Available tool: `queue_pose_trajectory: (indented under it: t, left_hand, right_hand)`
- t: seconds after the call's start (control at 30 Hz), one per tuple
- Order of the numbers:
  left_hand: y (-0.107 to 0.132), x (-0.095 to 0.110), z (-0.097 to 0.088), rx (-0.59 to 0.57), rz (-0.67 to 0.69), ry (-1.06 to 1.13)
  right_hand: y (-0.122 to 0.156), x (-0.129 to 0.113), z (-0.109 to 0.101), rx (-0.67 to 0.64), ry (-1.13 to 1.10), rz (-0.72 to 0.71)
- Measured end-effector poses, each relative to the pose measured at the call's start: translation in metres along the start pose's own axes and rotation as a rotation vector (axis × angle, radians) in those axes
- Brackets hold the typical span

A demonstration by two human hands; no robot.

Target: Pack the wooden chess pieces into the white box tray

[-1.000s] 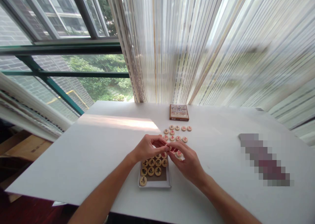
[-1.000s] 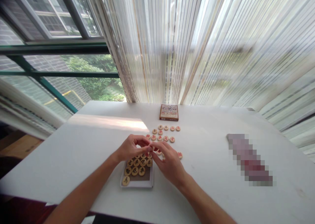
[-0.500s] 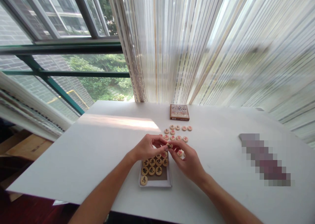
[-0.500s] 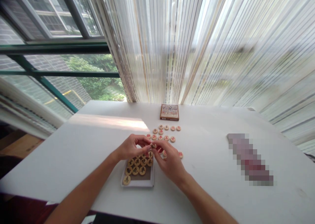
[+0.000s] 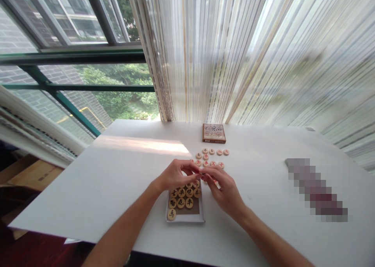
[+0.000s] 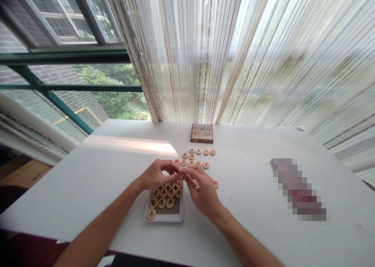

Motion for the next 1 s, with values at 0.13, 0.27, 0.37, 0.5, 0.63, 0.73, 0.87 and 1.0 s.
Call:
queue_pose_trajectory:
  t: [0.13,0.27,0.37,0.5,0.63,0.73,0.87,1.0]
  left_hand:
    - [-0.0006,-0.0008,-0.0054,0.044,0.011,-0.026]
    - [-0.0008,-0.0017,-0.007,0.053,0.015,-0.03]
    - [-0.0011,-0.0006,-0.0065,0.048,0.021,-0.02]
    - [-0.0014,0.0017,-0.0038,0.022,0.031,-0.006]
    - [-0.0012,0.001,-0.0033,0.015,0.025,-0.005]
    - [-0.0012,-0.0002,-0.0038,0.019,0.014,-0.007]
    - [-0.0013,-0.0007,-0.0043,0.028,0.003,-0.002]
    - [-0.0012,-0.0006,-0.0043,0.027,0.0,0.015]
  right_hand:
    - [0.0,0.0008,0.0015,0.0,-0.072,0.02]
    - [0.0006,0.0024,0.0044,0.003,-0.144,0.05]
    - [0.0006,0.0038,0.0051,0.006,-0.156,0.07]
    - [0.0003,0.0035,0.0027,0.014,-0.056,0.056]
    - [0.0012,0.005,0.0011,0.029,-0.016,0.043]
    - [0.0014,0.0056,0.0013,0.03,-0.013,0.042]
    - [0.0009,0.0031,0.0009,0.022,0.013,0.029]
    - [0.0016,0.0032,0.0008,0.024,0.034,0.034]
Point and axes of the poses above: each hand's wrist, its own y-axis away from the middle knuckle, its own z-axis out of the palm, x = y × z, the point moved 10 cm from there along -y, towards the middle knuckle, and after that the axes turned 4 degrees about y, right-handed, at the moved point
